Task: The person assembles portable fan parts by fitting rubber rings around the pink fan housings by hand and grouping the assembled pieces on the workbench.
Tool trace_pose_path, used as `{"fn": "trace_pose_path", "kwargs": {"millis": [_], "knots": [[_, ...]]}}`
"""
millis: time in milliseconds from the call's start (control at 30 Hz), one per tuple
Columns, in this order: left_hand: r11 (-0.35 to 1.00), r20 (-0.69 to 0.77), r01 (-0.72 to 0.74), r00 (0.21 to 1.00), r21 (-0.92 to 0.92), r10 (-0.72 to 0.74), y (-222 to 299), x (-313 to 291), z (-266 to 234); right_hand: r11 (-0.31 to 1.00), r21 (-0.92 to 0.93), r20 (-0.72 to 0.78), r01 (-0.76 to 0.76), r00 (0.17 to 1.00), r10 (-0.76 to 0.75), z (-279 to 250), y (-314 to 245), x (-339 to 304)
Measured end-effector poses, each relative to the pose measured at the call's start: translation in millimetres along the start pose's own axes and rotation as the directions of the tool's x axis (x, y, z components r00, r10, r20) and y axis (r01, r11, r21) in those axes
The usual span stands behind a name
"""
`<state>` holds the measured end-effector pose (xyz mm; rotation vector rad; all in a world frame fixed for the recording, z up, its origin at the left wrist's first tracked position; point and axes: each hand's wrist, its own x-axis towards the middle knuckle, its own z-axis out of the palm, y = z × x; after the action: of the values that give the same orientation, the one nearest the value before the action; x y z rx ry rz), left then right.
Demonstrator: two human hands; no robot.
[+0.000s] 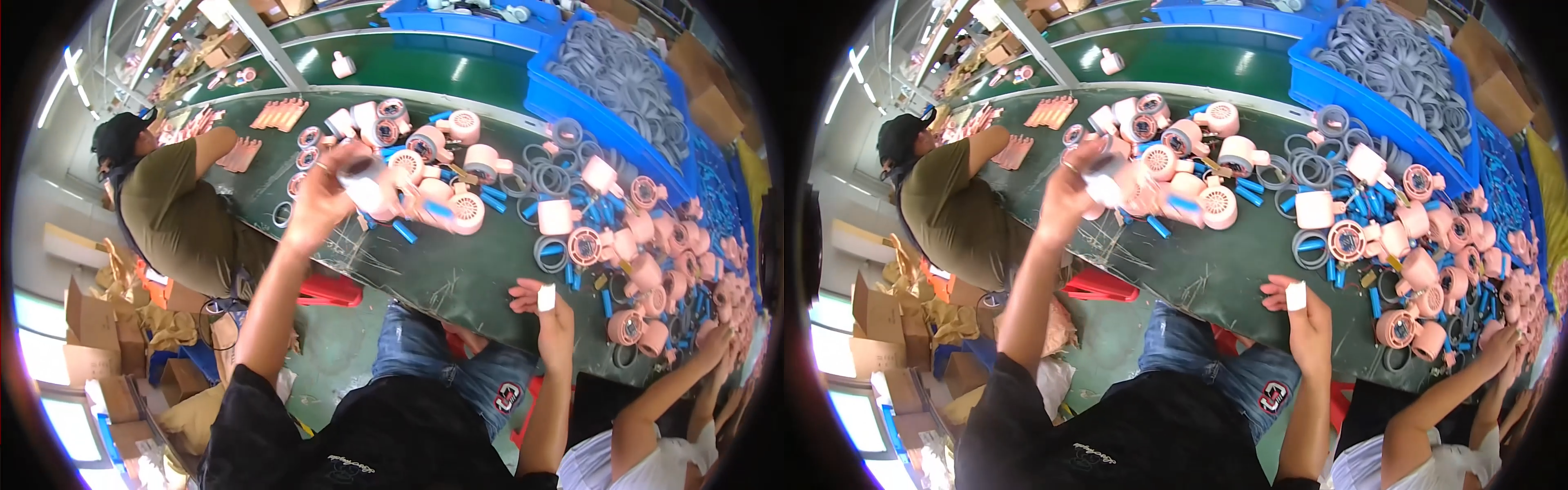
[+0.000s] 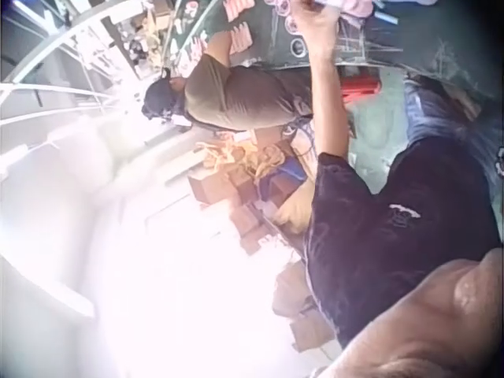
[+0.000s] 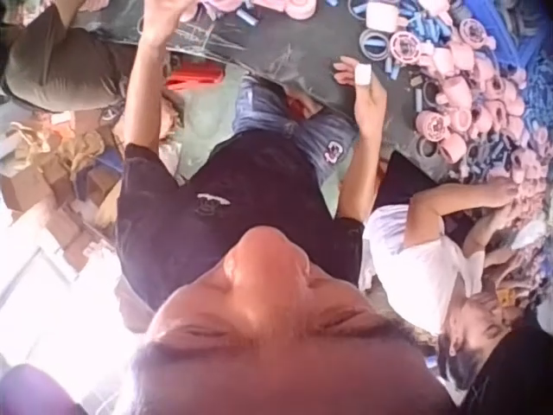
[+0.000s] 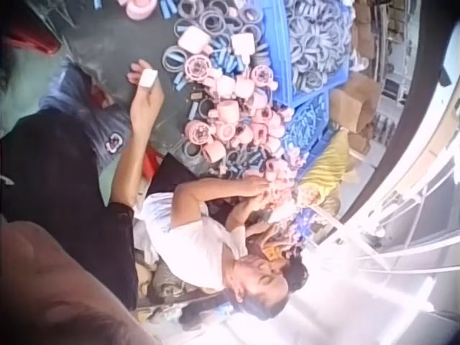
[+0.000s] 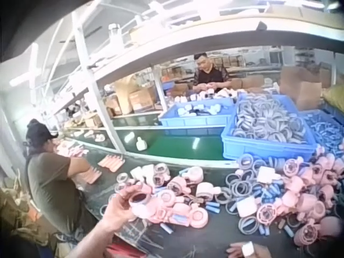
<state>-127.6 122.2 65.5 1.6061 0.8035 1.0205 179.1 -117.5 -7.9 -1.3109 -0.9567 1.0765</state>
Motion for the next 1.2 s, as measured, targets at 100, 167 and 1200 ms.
{"fn": "trace_pose_path", "kwargs": {"millis": [100, 167, 1200], "knots": [[0.962, -0.234, -0.006, 0.970, 0.274, 0.072, -7.9, 40.8, -77.7, 0.998, -0.016, -0.052, 0.058, 0.997, -0.059, 7.7, 5.5, -0.4], [0.903, -0.346, -0.039, 0.916, 0.427, 0.203, -19.1, 74.1, -130.1, 0.998, -0.035, -0.045, 0.058, 0.997, -0.060, 12.7, 4.0, 1.3], [0.588, 0.354, -0.449, 0.893, 0.673, 0.277, 17.1, 280.3, 276.9, 0.958, -0.232, -0.048, 0.170, 0.981, -0.186, 2.4, -2.9, -7.2]]}}
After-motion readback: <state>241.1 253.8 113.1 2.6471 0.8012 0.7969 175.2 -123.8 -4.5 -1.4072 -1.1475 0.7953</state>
